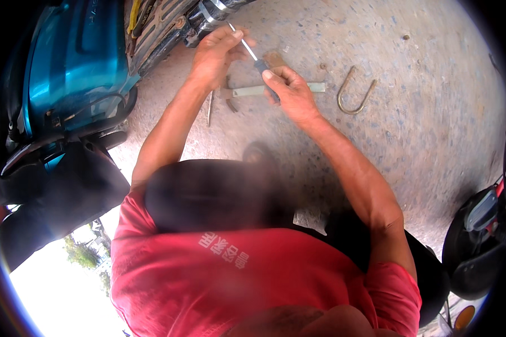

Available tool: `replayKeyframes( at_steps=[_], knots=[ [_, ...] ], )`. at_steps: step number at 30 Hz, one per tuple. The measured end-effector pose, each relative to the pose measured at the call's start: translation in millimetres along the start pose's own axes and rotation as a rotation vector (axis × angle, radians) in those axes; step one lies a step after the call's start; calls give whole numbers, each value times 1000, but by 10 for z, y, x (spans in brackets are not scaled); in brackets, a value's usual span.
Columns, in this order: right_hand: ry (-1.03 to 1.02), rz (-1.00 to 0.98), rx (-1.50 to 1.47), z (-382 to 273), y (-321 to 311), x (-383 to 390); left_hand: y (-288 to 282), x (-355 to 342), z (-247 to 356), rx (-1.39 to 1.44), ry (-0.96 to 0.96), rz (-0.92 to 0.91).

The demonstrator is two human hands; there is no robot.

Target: The person works on a small vehicle, using a screwdriver to tighten a bracket on a metal frame member after handling a brown protective cover.

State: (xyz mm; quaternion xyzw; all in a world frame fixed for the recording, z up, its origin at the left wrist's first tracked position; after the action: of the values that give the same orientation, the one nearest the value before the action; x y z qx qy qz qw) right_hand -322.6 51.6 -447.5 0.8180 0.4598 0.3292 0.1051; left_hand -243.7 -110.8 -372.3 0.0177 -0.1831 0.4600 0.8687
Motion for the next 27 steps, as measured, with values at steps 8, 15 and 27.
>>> replayKeyframes(
  at_steps=[8,15,27],
  knots=[
    [223,-26,-187,-394,187,209,11,145,190,-164,-59,11],
    [295,-74,-182,-442,149,241,-140,266,1162,-764,639,394],
    [408,-118,-432,-518,12,290,-196,-621,994,-1064,889,423]
  ],
)
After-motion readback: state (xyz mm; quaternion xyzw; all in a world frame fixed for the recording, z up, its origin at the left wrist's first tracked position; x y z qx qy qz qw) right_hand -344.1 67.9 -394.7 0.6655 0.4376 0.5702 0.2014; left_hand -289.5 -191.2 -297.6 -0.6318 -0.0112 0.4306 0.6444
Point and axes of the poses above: each hand's wrist, its own x-axis away from the middle knuckle, its own y-axis out of the palm, z = x × y, the point moved 3 cm from there along -x, towards the middle knuckle, and after that the axes turned 9 degrees about z, right-handed, at the moved point
